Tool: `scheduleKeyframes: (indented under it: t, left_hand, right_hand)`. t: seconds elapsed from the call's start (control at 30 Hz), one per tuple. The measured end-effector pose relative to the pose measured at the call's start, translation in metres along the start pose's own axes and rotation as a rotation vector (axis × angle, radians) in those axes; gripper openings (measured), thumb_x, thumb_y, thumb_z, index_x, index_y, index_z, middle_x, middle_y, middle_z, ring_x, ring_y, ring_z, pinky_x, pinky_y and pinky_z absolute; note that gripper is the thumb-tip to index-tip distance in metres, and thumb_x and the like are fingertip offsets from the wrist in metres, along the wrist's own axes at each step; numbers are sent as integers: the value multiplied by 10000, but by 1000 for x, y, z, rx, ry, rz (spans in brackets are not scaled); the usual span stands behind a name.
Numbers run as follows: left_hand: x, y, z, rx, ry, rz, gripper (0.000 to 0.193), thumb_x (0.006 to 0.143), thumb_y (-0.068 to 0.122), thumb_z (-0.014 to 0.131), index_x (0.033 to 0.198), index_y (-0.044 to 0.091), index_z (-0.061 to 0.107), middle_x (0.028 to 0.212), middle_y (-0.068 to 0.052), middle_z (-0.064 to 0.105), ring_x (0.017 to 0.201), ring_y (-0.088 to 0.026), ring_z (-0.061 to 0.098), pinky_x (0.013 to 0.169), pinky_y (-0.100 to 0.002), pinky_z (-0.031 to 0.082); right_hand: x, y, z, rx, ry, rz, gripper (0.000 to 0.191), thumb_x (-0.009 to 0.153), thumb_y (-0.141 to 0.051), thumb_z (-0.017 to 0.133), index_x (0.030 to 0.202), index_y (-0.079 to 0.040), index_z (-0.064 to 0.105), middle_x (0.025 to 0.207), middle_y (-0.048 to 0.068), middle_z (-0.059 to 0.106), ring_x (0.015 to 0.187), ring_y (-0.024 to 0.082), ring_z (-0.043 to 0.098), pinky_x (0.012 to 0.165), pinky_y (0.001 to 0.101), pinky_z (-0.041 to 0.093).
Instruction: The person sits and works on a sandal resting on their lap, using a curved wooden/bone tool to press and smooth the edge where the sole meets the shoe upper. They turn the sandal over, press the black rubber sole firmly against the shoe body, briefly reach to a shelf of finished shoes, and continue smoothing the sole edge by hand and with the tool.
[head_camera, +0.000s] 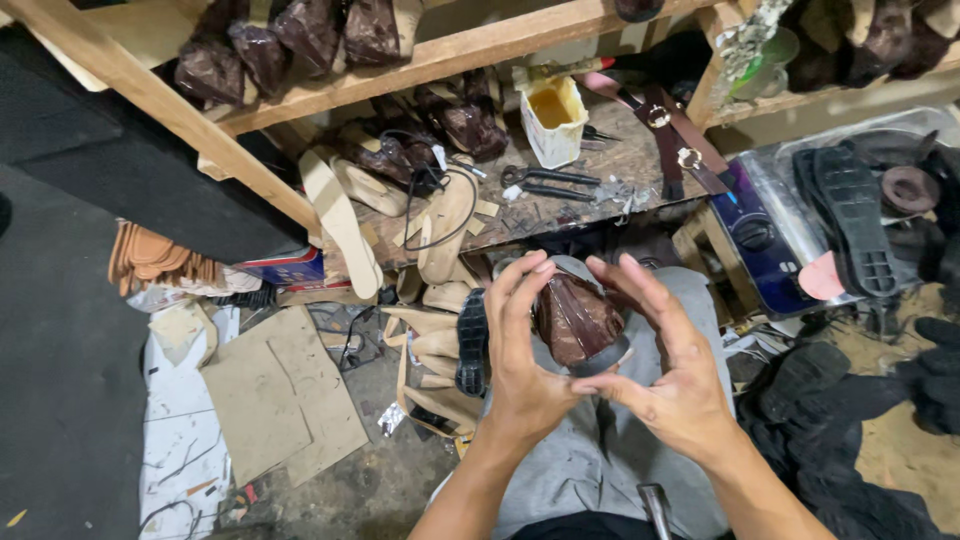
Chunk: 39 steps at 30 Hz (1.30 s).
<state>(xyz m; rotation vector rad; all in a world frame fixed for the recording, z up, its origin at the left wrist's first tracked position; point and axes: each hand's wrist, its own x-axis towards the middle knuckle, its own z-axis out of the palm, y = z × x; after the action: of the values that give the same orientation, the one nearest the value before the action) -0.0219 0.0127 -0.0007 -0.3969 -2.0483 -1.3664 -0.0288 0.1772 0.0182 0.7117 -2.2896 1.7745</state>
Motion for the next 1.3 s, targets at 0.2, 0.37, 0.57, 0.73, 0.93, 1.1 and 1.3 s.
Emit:
scheduleKeyframes:
  t: [0.2, 0.37, 0.57, 0.73, 0.93, 1.1, 1.3]
  left_hand:
    - [-2, -4, -3, 4, 25, -15, 999, 692, 228, 987, 1498, 55, 422, 1534, -178, 456, 1419, -357, 522, 1212, -440, 468]
    - [1, -3, -9, -22, 32, -23, 1032, 679, 205, 993, 1513, 38, 410, 1552, -173, 465, 1441, -341, 526, 1232, -428, 456]
    - [-1, 2, -28, -637, -27, -386, 1026, 754, 209, 923, 1573, 17, 335, 1620, -183, 414, 1441, -290, 504, 1233, -418, 428]
    - [5, -21, -29, -1082, -99, -401, 912, 949, 546, 674, 1590, -24, 364, 1598, -192, 457, 1501, -245, 455, 1267, -390, 368]
    - [0, -46, -16, -712, -8, -210, 657, 1160, 435, 295, 1217, -112, 654, 1321, -290, 657, 1295, -373, 623, 1206, -473, 460]
    - [-8, -62, -3, -930, 44, -293, 599, 1145, 345, 256, 1066, -104, 646, 1276, -300, 638, 1249, -411, 627, 1157, -512, 466]
    - [-12, -75, -4, -956, 47, -332, 555, 1160, 322, 304, 1018, -101, 634, 1236, -312, 650, 1217, -442, 644, 1131, -536, 484]
  right_hand:
    - [-5, 18, 0, 107, -40, 15, 1087, 679, -277, 900, 1595, -64, 355, 1539, 148, 561, 1417, 264, 548, 1216, 407, 379]
    - [-10, 39, -7, 103, -67, 28, 1088, 660, -283, 882, 1595, -70, 367, 1536, 136, 569, 1415, 254, 551, 1214, 402, 386]
    - [-11, 61, -13, -115, -85, 149, 1020, 574, -225, 926, 1481, -78, 482, 1438, 131, 609, 1284, 226, 597, 1060, 366, 461]
    - [-32, 52, -24, -426, 45, 208, 833, 543, -215, 919, 1310, -70, 627, 1106, 107, 721, 1004, 246, 712, 879, 349, 542]
    - [-44, 36, -31, -740, 128, 37, 772, 536, -167, 888, 1270, -73, 668, 1097, 115, 698, 1019, 333, 665, 884, 416, 508]
    - [-45, 30, -33, -748, 134, 57, 774, 535, -166, 887, 1275, -92, 675, 1103, 115, 690, 1041, 334, 659, 908, 420, 504]
    - [-49, 25, -30, -770, 131, 71, 786, 524, -191, 906, 1272, -103, 682, 1075, 103, 686, 992, 324, 655, 868, 415, 503]
